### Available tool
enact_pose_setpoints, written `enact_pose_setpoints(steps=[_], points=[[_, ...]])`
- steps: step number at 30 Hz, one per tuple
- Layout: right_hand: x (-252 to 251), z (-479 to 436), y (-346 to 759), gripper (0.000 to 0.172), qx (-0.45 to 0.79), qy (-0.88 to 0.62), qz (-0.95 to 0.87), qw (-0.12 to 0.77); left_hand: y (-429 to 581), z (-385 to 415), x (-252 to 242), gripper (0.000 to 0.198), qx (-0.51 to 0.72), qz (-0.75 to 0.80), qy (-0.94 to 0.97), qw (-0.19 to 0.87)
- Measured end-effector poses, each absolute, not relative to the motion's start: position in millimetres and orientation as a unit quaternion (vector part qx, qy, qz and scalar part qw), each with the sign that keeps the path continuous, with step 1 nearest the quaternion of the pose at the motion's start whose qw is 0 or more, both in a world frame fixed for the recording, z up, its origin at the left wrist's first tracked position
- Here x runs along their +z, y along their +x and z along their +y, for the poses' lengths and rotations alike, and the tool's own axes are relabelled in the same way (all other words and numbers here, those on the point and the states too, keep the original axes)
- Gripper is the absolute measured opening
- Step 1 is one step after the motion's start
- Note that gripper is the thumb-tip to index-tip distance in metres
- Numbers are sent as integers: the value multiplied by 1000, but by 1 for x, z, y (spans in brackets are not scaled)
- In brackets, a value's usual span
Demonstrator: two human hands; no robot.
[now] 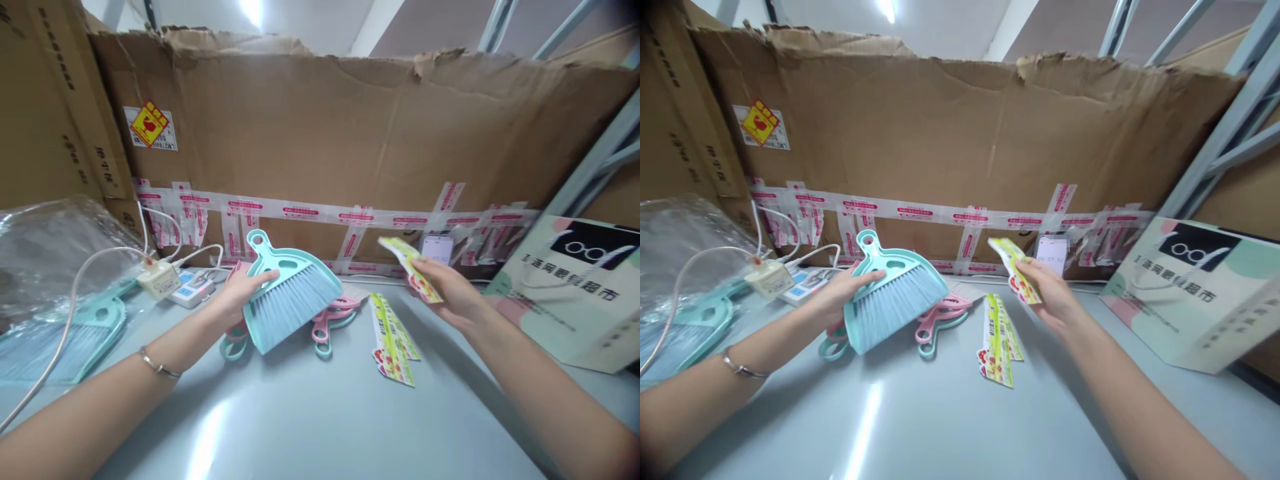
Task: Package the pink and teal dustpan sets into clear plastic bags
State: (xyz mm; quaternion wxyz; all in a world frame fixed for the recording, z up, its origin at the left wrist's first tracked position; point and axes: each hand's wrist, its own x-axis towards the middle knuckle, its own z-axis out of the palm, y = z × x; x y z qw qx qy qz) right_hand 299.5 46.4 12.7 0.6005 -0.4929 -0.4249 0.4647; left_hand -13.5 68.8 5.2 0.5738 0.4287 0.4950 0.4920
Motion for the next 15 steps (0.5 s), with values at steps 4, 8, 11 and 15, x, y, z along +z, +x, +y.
enact_pose_setpoints(steps=[4,8,11,15], points=[[35,26,247,18,551,-388,-390,627,-2,63,0,25,554,486,325,593],[39,23,190,23,564,-405,-489,528,6,55,-1,23,563,477,277,616],[26,40,164,17,498,-448,-579,465,11,50,-1,27,597,470,268,592],[2,65,155,22,201,-485,-694,492,15,46,-3,32,657,444,258,552]])
